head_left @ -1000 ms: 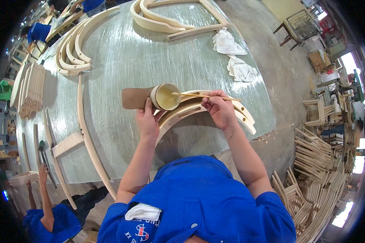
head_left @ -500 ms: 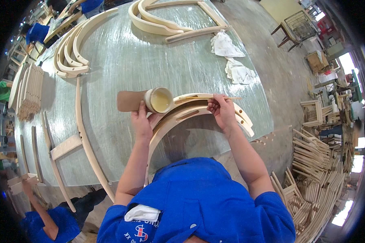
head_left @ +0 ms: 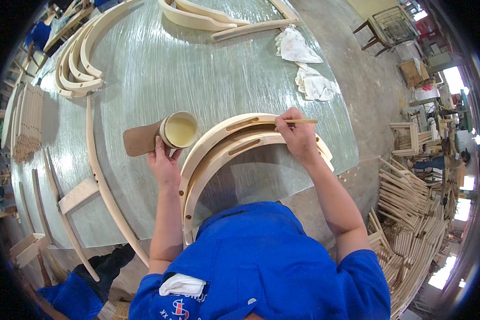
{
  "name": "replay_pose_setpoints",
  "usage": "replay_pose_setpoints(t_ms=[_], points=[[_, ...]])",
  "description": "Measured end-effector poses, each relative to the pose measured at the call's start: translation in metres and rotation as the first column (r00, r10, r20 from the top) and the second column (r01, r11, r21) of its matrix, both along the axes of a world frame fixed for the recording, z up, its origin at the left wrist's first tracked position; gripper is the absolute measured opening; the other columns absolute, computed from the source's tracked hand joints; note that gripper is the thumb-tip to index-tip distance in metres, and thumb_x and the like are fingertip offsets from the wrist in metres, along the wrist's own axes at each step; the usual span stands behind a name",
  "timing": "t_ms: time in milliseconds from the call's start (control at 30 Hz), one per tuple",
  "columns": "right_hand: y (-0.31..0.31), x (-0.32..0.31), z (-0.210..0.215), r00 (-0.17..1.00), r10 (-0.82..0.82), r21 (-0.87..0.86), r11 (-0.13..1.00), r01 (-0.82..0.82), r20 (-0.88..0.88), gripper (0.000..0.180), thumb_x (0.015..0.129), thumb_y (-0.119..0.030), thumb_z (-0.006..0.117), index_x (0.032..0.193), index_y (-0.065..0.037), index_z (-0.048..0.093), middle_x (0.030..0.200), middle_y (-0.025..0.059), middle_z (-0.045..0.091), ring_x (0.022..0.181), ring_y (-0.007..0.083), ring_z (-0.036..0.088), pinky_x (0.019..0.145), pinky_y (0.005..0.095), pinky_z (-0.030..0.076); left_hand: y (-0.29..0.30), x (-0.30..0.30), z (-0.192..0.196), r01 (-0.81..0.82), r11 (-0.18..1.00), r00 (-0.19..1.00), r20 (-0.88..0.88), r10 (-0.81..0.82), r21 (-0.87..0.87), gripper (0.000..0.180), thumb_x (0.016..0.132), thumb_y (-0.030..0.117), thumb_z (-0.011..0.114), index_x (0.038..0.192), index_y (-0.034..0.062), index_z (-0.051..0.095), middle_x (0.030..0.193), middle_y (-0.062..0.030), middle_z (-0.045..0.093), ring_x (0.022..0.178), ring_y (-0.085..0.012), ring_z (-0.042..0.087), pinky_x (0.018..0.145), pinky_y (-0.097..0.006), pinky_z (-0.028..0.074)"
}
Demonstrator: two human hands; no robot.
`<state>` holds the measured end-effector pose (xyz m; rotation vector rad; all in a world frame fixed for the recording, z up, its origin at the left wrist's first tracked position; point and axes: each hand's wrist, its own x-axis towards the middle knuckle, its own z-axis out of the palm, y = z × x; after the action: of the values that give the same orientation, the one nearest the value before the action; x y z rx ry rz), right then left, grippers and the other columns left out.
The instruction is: The person applies glue to curved wooden chair parts using a small brush and a cup of yellow liquid. They repeatedly dip the brush, apply glue to edges and holes, then place the parts on a plastic-covered table. The person also handles a chair frame and applies glue to its joints.
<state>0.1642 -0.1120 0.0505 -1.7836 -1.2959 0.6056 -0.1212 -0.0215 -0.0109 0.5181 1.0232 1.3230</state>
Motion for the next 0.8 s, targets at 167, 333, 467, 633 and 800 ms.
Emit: replay_pose_setpoints(t_ms=[167,333,467,633,800], points=[[0.008,-0.042,0.002,0.979,0.177,0.119,0.975,-0.189,0.099,0.006,0.081,-0.005,0.057,0.079,-0.001,0.054,0.072,0.0100,0.056,0.066,0.0203,0.055,0.062,0.0297,0.044,0.007,0.004,0.001,0.001,1.000,1.000,0.021,-0.001,-0.013,0.022,0.094,0.017,0.047,0.115,0.0101,0.047,0.110,-0.0035,0.058,0.096,-0.0135,0.059,0.073,-0.035,0.055],[0.006,-0.024,0.021,0.973,0.065,0.061,0.995,-0.080,0.220,0.008,0.081,-0.005,0.057,0.078,-0.001,0.052,0.071,0.0141,0.054,0.065,0.0295,0.056,0.059,0.0348,0.044,0.011,0.001,0.003,-0.023,1.000,0.999,0.024,0.024,-0.007,0.022,0.094,0.016,0.046,0.116,0.0095,0.047,0.108,-0.0029,0.058,0.093,-0.0121,0.060,0.072,-0.033,0.055],[0.008,-0.048,0.013,0.975,0.148,0.139,0.975,-0.172,0.166,0.008,0.079,-0.003,0.059,0.078,-0.002,0.051,0.070,0.0139,0.054,0.065,0.0309,0.056,0.058,0.0364,0.044,0.017,0.002,-0.001,0.001,1.000,1.000,0.009,0.000,-0.017,0.028,0.094,0.019,0.047,0.120,0.0091,0.043,0.114,-0.0062,0.055,0.101,-0.0175,0.057,0.077,-0.038,0.054],[0.001,-0.027,0.018,0.966,0.054,0.098,0.992,-0.081,0.252,0.006,0.078,0.000,0.059,0.077,-0.001,0.053,0.073,0.0139,0.056,0.066,0.0305,0.057,0.058,0.0360,0.045,0.021,0.006,-0.001,-0.001,1.000,0.999,0.036,0.001,0.010,0.022,0.095,0.016,0.045,0.115,0.0089,0.048,0.110,-0.0039,0.058,0.097,-0.0133,0.059,0.074,-0.033,0.055],[0.013,-0.046,0.013,0.980,0.060,0.206,0.974,-0.099,0.191,0.009,0.074,0.003,0.060,0.079,-0.002,0.054,0.074,0.0133,0.056,0.068,0.0296,0.057,0.060,0.0354,0.046,0.026,0.008,-0.005,0.031,0.999,1.000,0.006,-0.031,0.012,0.022,0.095,0.017,0.045,0.115,0.0089,0.050,0.110,-0.0037,0.058,0.097,-0.0135,0.059,0.073,-0.033,0.055]])
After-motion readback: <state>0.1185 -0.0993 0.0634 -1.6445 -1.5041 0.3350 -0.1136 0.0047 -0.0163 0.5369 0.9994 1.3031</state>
